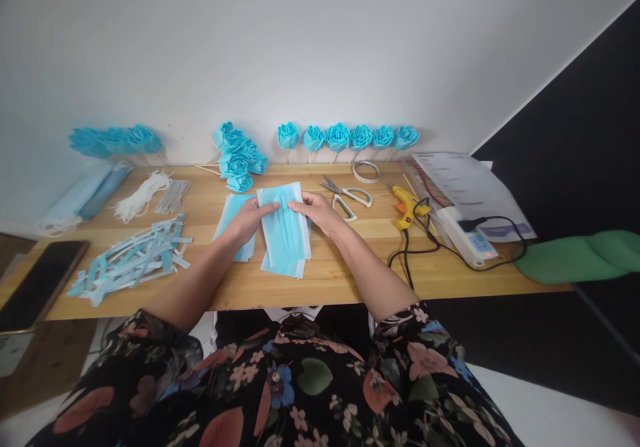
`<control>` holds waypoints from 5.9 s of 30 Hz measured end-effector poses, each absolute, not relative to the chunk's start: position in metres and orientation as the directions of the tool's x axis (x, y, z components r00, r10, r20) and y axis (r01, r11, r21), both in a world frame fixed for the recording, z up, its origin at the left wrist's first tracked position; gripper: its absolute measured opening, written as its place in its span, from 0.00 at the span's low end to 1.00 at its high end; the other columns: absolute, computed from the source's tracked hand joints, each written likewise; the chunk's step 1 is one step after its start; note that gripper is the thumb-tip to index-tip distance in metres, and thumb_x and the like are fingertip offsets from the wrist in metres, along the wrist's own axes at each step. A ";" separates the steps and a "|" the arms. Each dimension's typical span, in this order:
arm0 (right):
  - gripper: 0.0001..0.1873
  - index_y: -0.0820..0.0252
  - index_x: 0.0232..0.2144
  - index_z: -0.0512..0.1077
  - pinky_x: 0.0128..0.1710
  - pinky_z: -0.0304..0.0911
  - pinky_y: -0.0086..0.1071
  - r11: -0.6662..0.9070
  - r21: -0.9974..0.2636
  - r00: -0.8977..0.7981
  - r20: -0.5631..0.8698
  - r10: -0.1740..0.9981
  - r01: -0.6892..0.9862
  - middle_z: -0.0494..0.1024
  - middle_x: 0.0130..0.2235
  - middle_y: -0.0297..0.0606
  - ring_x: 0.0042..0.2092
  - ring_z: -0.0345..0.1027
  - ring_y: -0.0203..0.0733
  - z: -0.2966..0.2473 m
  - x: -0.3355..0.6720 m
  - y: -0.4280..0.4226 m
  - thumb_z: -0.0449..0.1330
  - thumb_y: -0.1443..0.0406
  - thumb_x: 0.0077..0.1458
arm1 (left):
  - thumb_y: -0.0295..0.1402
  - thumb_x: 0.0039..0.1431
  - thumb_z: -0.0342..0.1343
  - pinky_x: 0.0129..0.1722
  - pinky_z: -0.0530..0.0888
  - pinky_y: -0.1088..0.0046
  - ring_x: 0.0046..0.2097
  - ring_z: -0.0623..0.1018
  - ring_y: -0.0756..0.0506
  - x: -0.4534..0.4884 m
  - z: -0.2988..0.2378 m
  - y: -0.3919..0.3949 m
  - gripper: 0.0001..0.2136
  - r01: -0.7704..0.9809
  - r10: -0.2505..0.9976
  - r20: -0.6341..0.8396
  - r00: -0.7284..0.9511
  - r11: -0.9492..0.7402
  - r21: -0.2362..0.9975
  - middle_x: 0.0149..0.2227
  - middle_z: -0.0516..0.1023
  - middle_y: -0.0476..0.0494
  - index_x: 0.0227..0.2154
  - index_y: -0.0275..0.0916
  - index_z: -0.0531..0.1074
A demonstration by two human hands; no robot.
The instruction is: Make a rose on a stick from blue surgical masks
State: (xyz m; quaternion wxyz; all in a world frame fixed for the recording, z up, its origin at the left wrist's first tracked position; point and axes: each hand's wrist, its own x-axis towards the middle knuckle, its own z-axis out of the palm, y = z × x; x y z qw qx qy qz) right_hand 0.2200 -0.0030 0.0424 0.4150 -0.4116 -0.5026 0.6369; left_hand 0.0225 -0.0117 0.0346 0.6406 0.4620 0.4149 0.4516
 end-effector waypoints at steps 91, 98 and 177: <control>0.23 0.57 0.28 0.76 0.30 0.57 0.31 -0.063 -0.993 -0.184 -0.044 0.982 -0.097 0.72 0.24 0.28 0.27 0.60 0.35 0.043 0.221 -0.001 0.74 0.47 0.38 | 0.55 0.42 0.72 0.35 0.73 0.67 0.32 0.77 0.44 0.023 0.036 -0.011 0.25 -0.150 0.997 -0.039 0.061 0.048 0.988 0.26 0.79 0.47 0.29 0.37 0.78; 0.23 0.56 0.26 0.74 0.31 0.59 0.31 -0.075 -0.976 -0.130 -0.049 0.990 -0.204 0.70 0.24 0.27 0.28 0.60 0.34 0.041 0.224 0.005 0.75 0.48 0.37 | 0.59 0.44 0.69 0.23 0.63 0.73 0.23 0.65 0.52 0.021 0.039 -0.010 0.27 -0.135 1.000 0.007 0.028 -0.003 0.991 0.19 0.65 0.54 0.22 0.39 0.69; 0.30 0.58 0.38 0.79 0.39 0.71 0.34 -0.126 -0.983 -0.424 -0.057 0.904 -0.137 0.82 0.34 0.35 0.37 0.75 0.42 0.042 0.213 -0.009 0.76 0.45 0.39 | 0.43 0.42 0.76 0.56 0.76 0.53 0.53 0.82 0.31 0.025 0.039 -0.013 0.23 -0.450 0.989 -0.058 0.133 0.113 0.886 0.41 0.86 0.37 0.38 0.34 0.80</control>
